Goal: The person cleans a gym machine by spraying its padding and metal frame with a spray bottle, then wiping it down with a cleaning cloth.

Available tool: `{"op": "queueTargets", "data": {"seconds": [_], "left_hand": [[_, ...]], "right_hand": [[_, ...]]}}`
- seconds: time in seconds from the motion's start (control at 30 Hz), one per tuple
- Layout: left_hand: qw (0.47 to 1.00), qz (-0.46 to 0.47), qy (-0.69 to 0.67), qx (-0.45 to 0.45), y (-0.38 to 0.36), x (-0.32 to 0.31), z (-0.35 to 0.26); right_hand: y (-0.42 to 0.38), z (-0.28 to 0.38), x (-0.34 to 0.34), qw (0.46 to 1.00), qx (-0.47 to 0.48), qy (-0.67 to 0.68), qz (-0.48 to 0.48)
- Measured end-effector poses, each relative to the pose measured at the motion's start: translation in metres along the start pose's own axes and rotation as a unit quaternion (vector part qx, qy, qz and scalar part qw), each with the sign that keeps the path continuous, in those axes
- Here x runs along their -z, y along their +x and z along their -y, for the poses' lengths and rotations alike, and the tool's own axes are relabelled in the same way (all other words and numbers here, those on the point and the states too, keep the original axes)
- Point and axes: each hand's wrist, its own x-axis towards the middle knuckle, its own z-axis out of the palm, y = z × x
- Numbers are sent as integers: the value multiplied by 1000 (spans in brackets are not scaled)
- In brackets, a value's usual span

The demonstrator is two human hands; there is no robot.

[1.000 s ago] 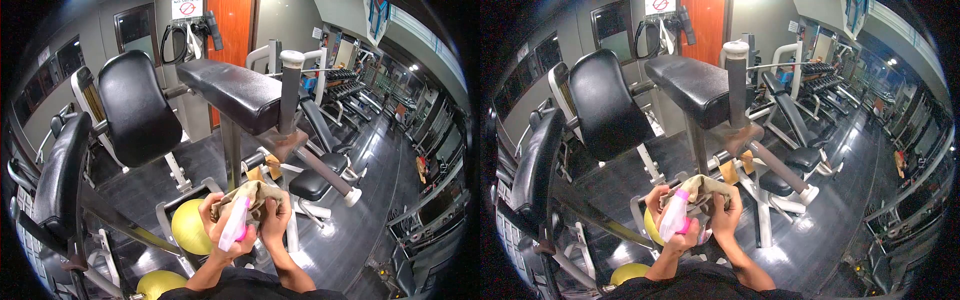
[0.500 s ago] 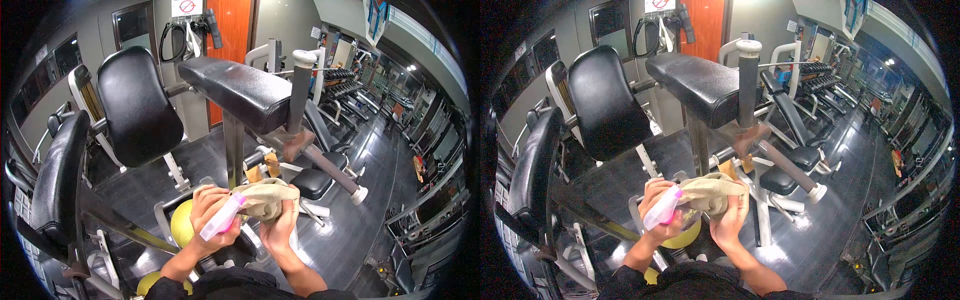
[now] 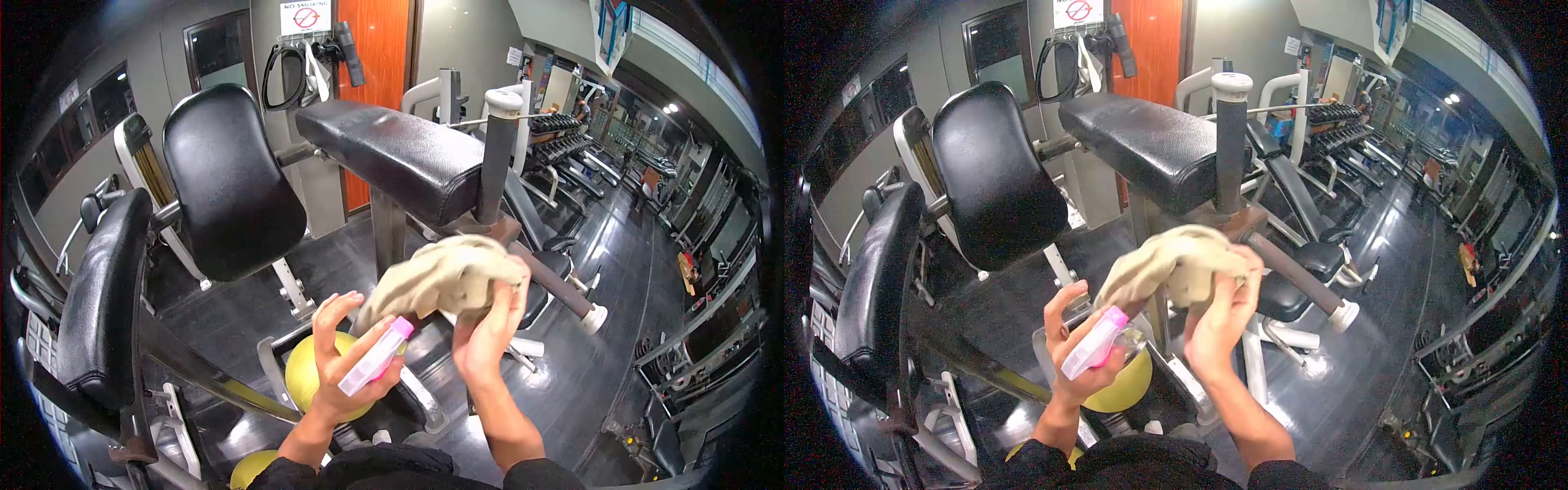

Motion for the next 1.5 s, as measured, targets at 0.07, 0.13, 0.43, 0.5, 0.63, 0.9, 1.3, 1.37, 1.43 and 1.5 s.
{"op": "queueTargets", "data": {"seconds": [0.07, 0.13, 0.43, 0.5, 0.63, 0.9, 1.3, 1.37, 1.43, 1.5], "left_hand": [[1000, 20, 12, -1, 1, 7, 2], [1000, 24, -4, -16, -1, 8, 9], [900, 91, -351, 242, -27, -2, 14], [904, 96, -347, 229, -33, -3, 16], [882, 127, -382, 244, -48, -6, 23], [896, 228, -329, 191, -77, 14, 41], [877, -10, -386, 285, -91, -38, 13], [874, -23, -394, 284, -67, -50, -5], [889, 29, -354, 288, -61, -58, -8], [915, 37, -304, 261, -44, -70, -25]], "right_hand": [[18, 8, -8, 997, 59, -40, 15], [33, 10, -13, 963, 152, -217, 43], [51, -12, -25, 731, 310, -586, 163], [46, -9, -19, 740, 275, -593, 161], [43, -6, 2, 722, 299, -584, 218], [13, 20, 15, 862, 142, -431, 226], [3, 12, 53, 969, -217, 93, 79], [7, 9, 67, 959, -248, 110, 77], [14, -9, 101, 929, -320, 164, 91], [25, -6, 117, 899, -389, 188, 71]]}}
